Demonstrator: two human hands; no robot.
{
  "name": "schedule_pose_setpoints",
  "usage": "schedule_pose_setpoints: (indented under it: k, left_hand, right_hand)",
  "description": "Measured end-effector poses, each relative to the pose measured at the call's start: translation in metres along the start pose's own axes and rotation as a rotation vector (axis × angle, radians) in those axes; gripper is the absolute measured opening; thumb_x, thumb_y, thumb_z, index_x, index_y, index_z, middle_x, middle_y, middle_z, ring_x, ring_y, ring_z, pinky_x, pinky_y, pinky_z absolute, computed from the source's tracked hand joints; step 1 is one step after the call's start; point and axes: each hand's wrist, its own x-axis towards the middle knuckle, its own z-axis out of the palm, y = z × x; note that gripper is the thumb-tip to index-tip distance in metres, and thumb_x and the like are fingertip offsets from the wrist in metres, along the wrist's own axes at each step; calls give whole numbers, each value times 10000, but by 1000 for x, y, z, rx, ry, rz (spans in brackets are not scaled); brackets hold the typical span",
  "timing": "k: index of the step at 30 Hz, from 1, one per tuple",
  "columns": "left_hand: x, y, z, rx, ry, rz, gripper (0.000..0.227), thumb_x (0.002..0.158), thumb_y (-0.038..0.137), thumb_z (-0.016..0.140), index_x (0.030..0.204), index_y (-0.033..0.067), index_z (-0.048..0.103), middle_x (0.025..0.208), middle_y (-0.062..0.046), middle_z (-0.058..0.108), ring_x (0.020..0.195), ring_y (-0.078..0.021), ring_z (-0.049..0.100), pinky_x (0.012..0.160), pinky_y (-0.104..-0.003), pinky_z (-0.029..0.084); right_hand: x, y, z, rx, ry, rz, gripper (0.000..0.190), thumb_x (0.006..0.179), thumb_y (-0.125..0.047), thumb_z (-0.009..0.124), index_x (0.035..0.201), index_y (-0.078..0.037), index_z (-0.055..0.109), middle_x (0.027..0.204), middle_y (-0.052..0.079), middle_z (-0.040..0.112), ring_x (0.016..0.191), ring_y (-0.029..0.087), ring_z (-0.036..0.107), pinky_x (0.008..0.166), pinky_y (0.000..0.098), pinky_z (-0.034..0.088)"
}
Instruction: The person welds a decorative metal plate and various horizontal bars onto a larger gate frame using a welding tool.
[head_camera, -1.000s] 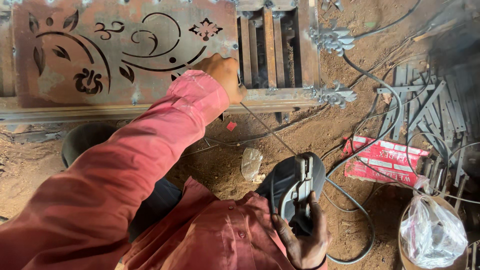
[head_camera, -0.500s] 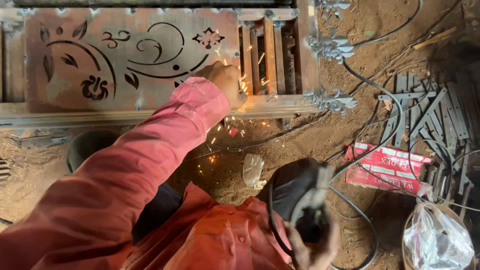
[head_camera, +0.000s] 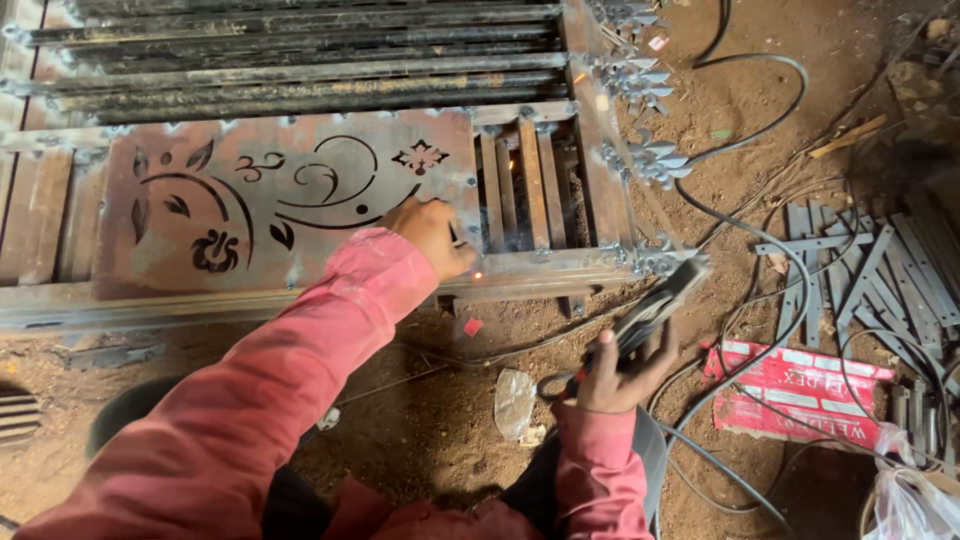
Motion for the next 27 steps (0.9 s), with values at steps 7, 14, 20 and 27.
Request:
schedule_pose_setpoints:
  k: [7,14,20,27]
  left_hand:
    - [3,48,-80,-14,-183,-188,350,825,373,784,987,63,777,932,-124,777,838,-303,761,821,-408,614]
    - [98,45,-124,134,-110,-392,573,868,499,738,1298,127,660,1312,-120,671,1177,-377,654,963,-511,537]
    - [204,6,-79,125,-19,-324,808,689,495,878,1282,28,591,1279,-223,606,1175,-390,612,981,-438,509]
    - [199,-24,-61,76,54,-255,691,743,437,849,1232,-10,653,1216,-239,673,1141,-401,660,975,-441,539]
  right_hand:
    - [-7,16,-13,14,-15,19,760,966,8,650,1600,-35,234,1114,168,619,733,146,607,606,244,508]
    - [-13,15,-37,-62,-104,-93,753,963,19,694,1597,46,289,1317,246,620,1082,216,651,907,310,566]
    - [-13,-15,-24,-139,-168,-117,809,889,-9,767,1557,47,316,1336,257,609,1183,238,639,1019,335,543]
    - [31,-39,15,-575,-284,-148,797,775,-137,880,1449,81,513,992,169,753,774,153,722,693,298,615]
